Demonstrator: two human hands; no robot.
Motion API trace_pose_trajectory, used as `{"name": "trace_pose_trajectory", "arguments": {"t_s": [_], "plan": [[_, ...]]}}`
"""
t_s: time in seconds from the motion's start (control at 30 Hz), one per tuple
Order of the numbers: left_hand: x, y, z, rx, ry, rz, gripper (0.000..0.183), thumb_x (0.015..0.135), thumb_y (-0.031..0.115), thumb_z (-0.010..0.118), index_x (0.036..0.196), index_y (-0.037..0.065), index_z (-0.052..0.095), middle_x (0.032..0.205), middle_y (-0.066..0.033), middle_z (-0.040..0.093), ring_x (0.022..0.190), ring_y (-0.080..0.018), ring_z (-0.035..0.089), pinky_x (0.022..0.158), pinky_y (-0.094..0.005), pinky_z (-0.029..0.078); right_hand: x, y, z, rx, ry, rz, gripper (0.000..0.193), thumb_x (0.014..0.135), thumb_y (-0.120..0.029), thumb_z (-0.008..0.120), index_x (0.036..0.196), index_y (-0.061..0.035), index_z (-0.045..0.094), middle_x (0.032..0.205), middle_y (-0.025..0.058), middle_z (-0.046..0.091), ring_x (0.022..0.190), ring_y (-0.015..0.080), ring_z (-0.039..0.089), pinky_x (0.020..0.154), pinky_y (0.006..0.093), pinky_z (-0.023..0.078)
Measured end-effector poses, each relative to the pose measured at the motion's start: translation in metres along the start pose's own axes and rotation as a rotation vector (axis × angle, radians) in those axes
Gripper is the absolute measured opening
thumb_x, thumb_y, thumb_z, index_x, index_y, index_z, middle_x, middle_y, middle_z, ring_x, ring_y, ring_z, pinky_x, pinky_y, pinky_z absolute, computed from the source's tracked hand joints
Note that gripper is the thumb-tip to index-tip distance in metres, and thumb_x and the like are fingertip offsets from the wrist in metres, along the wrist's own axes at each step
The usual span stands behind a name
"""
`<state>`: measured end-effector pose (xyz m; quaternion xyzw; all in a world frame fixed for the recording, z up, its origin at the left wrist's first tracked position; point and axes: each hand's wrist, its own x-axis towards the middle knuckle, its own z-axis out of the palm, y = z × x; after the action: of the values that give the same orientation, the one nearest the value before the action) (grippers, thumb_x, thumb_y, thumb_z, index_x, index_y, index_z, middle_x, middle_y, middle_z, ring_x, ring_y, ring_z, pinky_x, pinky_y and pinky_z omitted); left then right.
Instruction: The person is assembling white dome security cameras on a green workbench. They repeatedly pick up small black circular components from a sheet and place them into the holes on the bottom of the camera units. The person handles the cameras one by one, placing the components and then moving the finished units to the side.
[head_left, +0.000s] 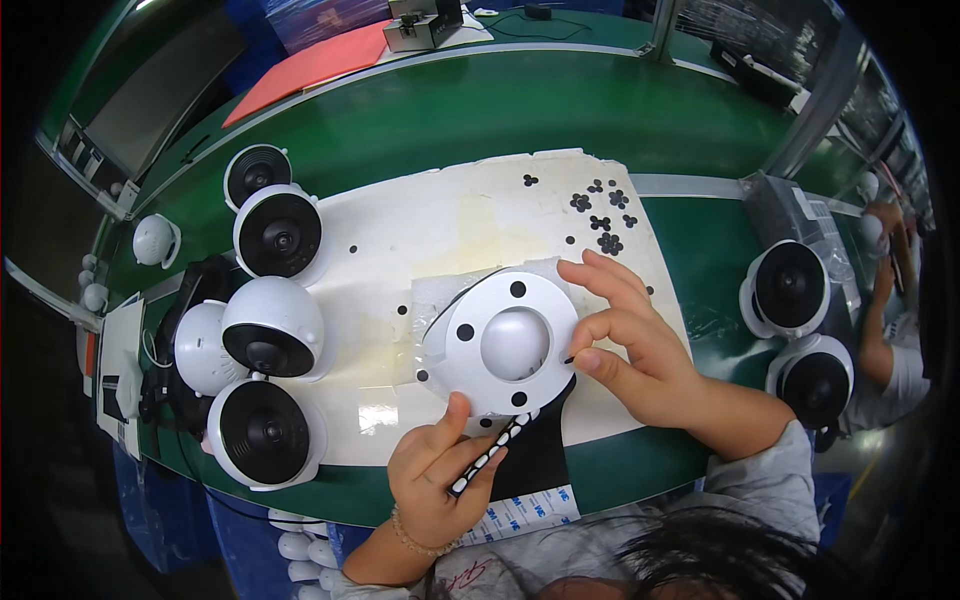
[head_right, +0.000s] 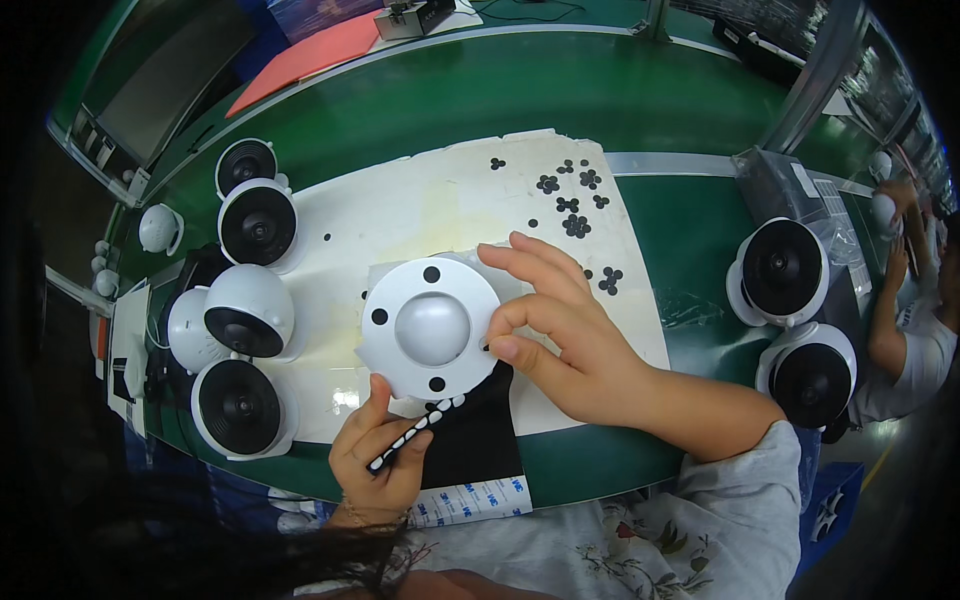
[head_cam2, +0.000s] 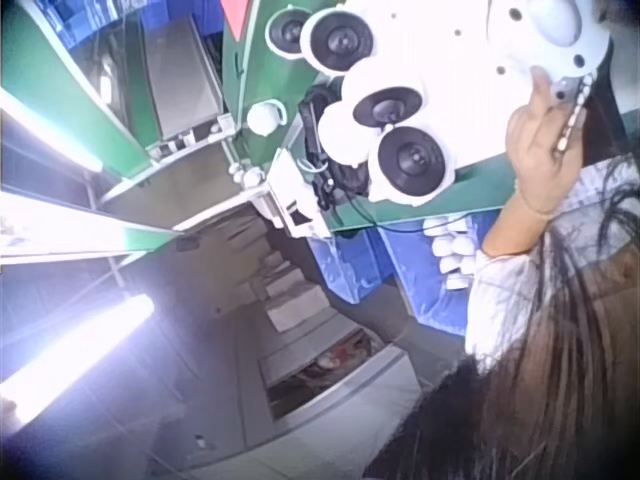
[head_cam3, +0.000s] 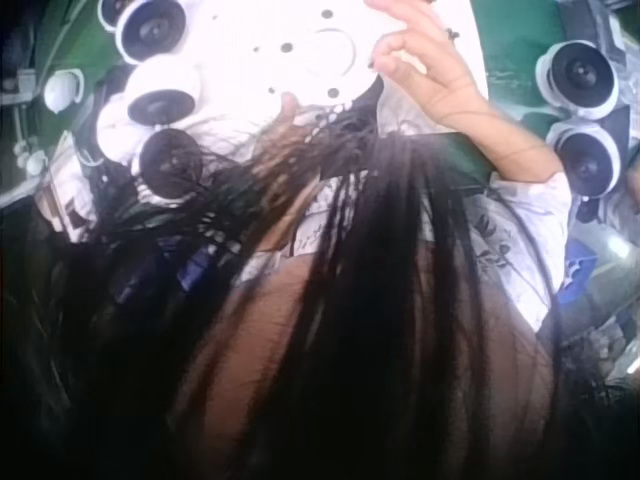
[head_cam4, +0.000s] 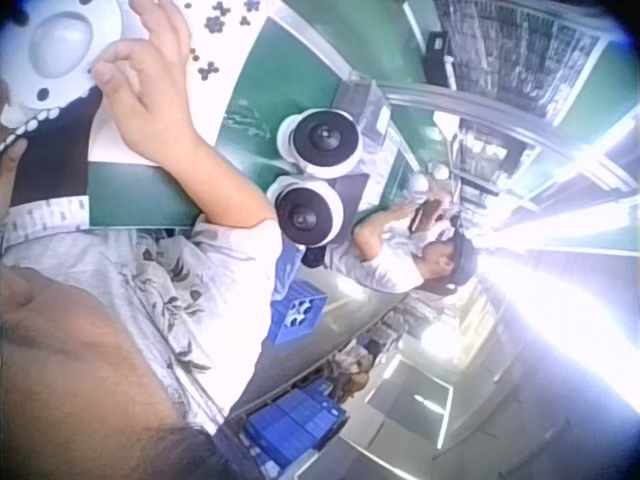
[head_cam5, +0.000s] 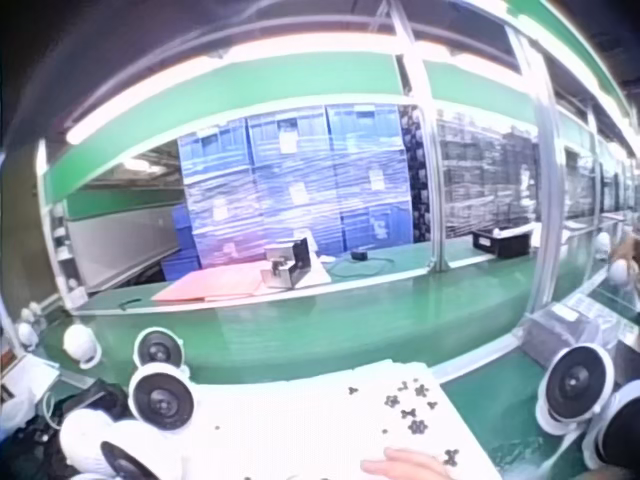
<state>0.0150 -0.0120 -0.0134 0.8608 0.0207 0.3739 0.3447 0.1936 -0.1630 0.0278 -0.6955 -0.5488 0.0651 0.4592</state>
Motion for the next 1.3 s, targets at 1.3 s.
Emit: {"name": "trace_pose_trajectory", "arguments": {"t_s": [1.3], "plan": [[-0.002,0.004,0.0,0.052,-0.023,0.004,0.02,0.057,0.001,0.07,0.076,0.002,0.065,0.122,-0.0178,0.05,0.058,-0.0207,0.056,0.055,-0.0268,0.044,-0.003,0.009,0.028,-0.597,0.156,-0.601,0.023,0.077,-0.02,0.055,0.098,-0.0219,0.063,0.098,-0.0068,0.057,0.088,0.0128,0.05,0.093,0.0404,0.022]]}}
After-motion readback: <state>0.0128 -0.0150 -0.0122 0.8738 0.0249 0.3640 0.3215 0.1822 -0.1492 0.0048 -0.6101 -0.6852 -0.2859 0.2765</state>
